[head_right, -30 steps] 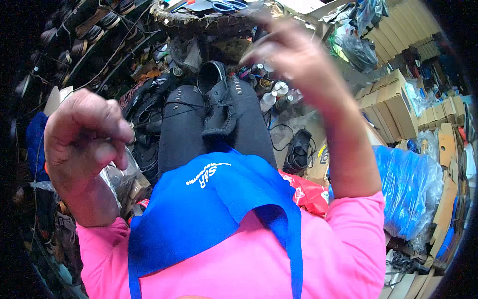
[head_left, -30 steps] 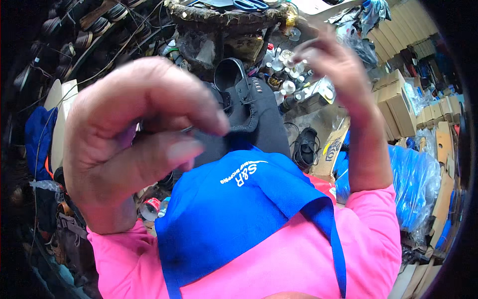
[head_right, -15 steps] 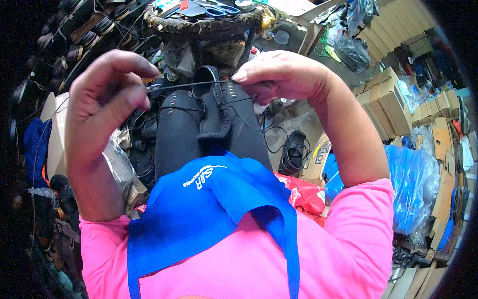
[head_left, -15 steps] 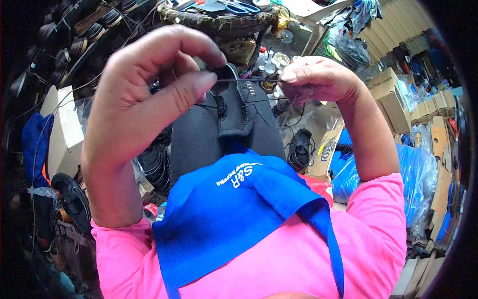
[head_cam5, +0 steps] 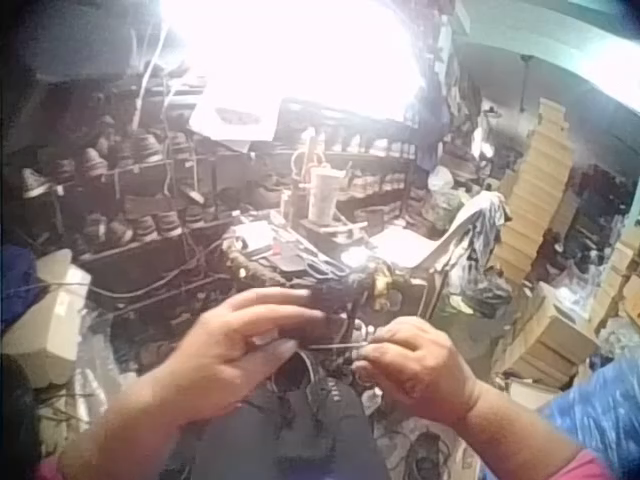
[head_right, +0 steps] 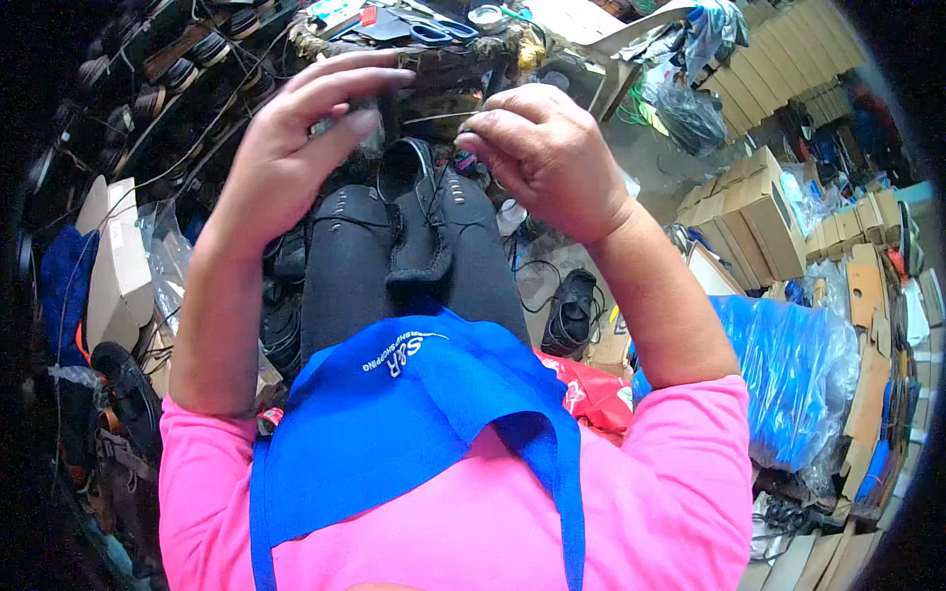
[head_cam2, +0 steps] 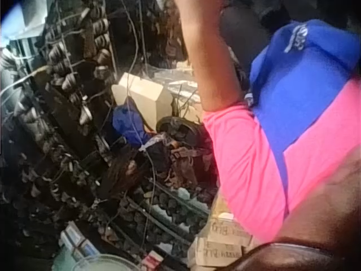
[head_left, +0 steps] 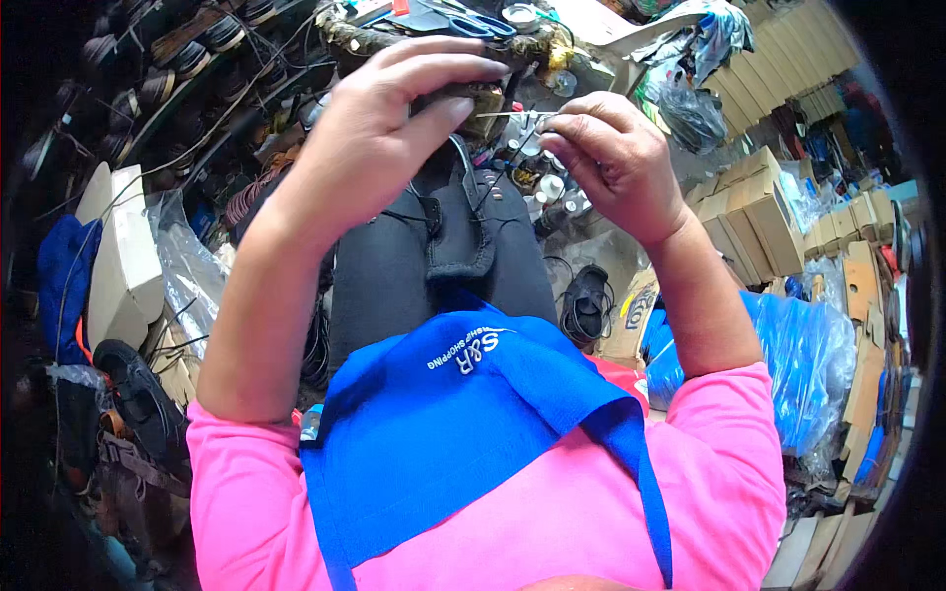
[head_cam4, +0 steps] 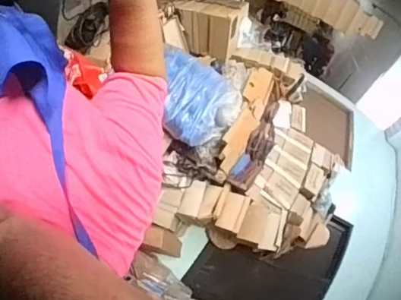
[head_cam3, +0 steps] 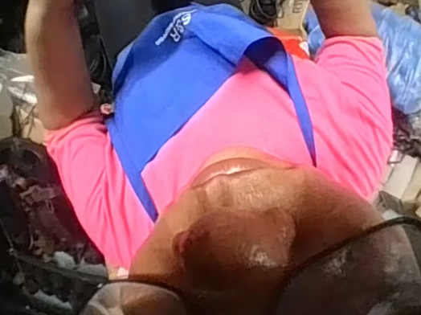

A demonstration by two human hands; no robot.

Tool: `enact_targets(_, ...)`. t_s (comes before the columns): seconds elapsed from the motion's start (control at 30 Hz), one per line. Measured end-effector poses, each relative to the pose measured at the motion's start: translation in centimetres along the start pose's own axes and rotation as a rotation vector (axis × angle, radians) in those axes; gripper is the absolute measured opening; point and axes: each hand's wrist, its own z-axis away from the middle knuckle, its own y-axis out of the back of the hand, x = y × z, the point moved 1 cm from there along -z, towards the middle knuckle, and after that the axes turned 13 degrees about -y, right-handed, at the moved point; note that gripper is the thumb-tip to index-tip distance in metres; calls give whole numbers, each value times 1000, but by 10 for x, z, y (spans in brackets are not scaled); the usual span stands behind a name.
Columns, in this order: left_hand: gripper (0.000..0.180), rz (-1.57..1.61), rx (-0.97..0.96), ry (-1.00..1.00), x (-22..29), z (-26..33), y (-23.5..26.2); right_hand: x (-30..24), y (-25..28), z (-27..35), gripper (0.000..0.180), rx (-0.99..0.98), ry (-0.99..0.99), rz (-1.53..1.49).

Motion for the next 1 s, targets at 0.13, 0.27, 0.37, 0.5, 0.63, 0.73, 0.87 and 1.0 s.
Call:
enact_targets(0.13,29,36,-6,88,-8,-4,-23,-9,-14,-2,16,31,28,-125)
enact_targets(0.27,14,23,-117,191,-12,9,-17,-9,-21,1,15,-4,30,-222)
enact_targets(0.37,11,-41,-57,202,-25,37,7,-8,-23,9,11,-51,-81,-346)
enact_targets(0.5,12,-3,110,592,-55,96,55,7,-20,24,10,-80,-414,-637)
enact_targets(0.63,12,-96,-27,411,-38,76,37,0,-27,17,11,-210,-494,-805)
enact_targets(0.73,12,127,-26,376,-22,44,1,-21,-29,-3,14,-207,-315,-800)
enact_targets(0.87,18,672,-3,380,-23,28,-26,-41,-20,-20,11,-353,-294,-1037)
enact_targets(1.0,16,780,-60,444,-20,23,-28,-36,-10,-23,19,-460,-468,-1484)
